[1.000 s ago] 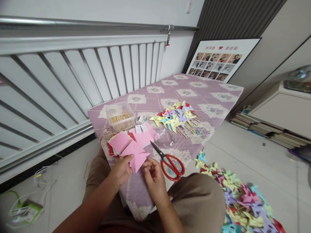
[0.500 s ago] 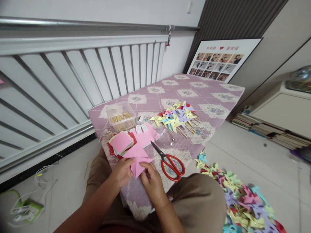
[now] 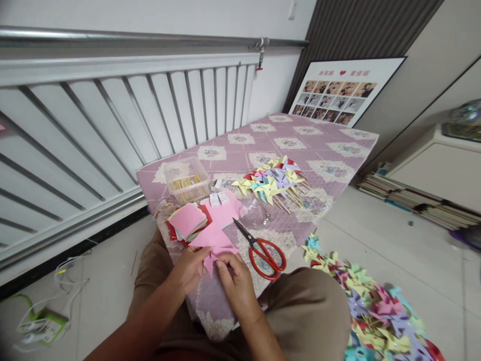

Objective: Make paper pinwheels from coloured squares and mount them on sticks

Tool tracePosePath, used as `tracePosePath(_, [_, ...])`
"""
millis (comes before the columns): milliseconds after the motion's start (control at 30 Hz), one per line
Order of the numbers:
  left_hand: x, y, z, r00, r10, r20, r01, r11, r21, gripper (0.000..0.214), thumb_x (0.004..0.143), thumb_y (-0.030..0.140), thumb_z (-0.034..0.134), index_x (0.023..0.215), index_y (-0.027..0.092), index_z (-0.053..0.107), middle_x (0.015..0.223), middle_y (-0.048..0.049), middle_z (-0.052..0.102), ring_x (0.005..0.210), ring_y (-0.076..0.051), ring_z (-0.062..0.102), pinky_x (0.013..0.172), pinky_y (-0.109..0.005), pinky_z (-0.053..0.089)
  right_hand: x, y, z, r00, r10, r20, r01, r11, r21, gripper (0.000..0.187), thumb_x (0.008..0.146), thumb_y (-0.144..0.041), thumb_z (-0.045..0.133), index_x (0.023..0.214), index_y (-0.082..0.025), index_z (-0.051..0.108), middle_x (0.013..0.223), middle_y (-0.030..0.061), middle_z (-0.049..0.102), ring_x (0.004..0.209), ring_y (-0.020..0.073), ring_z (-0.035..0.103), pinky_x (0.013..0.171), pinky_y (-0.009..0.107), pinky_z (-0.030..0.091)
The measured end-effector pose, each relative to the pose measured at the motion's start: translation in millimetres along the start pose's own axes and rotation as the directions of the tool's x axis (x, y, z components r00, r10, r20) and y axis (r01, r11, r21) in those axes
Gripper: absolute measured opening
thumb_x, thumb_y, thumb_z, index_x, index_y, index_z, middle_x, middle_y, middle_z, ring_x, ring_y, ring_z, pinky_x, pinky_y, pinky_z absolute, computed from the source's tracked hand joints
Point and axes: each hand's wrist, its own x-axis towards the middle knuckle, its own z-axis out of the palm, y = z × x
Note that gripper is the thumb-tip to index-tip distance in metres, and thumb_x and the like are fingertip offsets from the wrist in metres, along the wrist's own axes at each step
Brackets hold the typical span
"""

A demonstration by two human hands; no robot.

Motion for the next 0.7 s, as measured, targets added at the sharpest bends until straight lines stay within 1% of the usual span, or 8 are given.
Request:
tracePosePath(133, [-2.5,-0.8,2.9,1.000,0.001,-0.012,-0.001,1.000,0.019,0.020,0.058,0.029,0.081,0.064,0.015,0.068,0.057,-0.0002,0.065,0.053,-0.013,0.057,0.057,-0.025,0.044,1.4,-5.0,0.9,0.999,0.028,-0.033,-0.028,1.000,0.014,0.018,0.088,-0.031,0.057,0.073,-0.023,0.063,0.072,0.0007,0.061,0.070,0.0191,0.055,0.067,0.028,0.042])
tracePosePath(267, [-4.1,-2.9,4.3,0.999,0.040,-0.013,-0.040,0.999,0.025,0.024,0.056,0.029,0.083,0.070,0.015,0.071,0.060,-0.0012,0.067,0.059,-0.015,0.060,0.064,-0.026,0.046,3.2,-5.3,2.9,0.996,0.056,-0.072,-0.054,0.998,0.030,0.021,0.088,-0.032,0.058,0.069,-0.022,0.059,0.069,-0.0005,0.056,0.067,0.0179,0.053,0.065,0.027,0.041])
tracePosePath(367, [-3.4,-6.8,2.3,0.998,0.049,-0.034,-0.047,0.997,0.067,0.024,0.057,0.032,0.082,0.068,0.014,0.070,0.057,-0.0005,0.065,0.053,-0.014,0.057,0.060,-0.026,0.045,3.9,-4.2,4.4,0.991,0.079,-0.105,-0.075,0.996,0.045,0.021,0.086,-0.033,0.060,0.068,-0.022,0.059,0.067,-0.0010,0.055,0.065,0.0173,0.051,0.063,0.027,0.040])
tracePosePath(500, [-0.4,-14.4,-4.8,0.996,0.063,-0.065,-0.052,0.986,0.159,0.024,0.062,0.037,0.078,0.067,0.015,0.069,0.050,0.0025,0.058,0.046,-0.012,0.051,0.054,-0.026,0.041,4.6,-3.2,5.0,0.991,0.073,-0.112,-0.071,0.997,0.019,0.024,0.085,-0.034,0.061,0.064,-0.022,0.056,0.065,-0.0016,0.053,0.062,0.0167,0.050,0.061,0.027,0.039])
tracePosePath(700, [0.8,-18.7,-11.4,0.994,0.057,-0.091,-0.037,0.978,0.207,0.029,0.062,0.043,0.078,0.062,0.017,0.066,0.044,0.0023,0.053,0.047,-0.014,0.052,0.052,-0.026,0.038,5.6,-4.0,3.4,0.995,0.051,-0.085,-0.055,0.997,-0.047,0.025,0.086,-0.032,0.059,0.063,-0.022,0.054,0.065,-0.0014,0.053,0.063,0.0167,0.050,0.062,0.027,0.039])
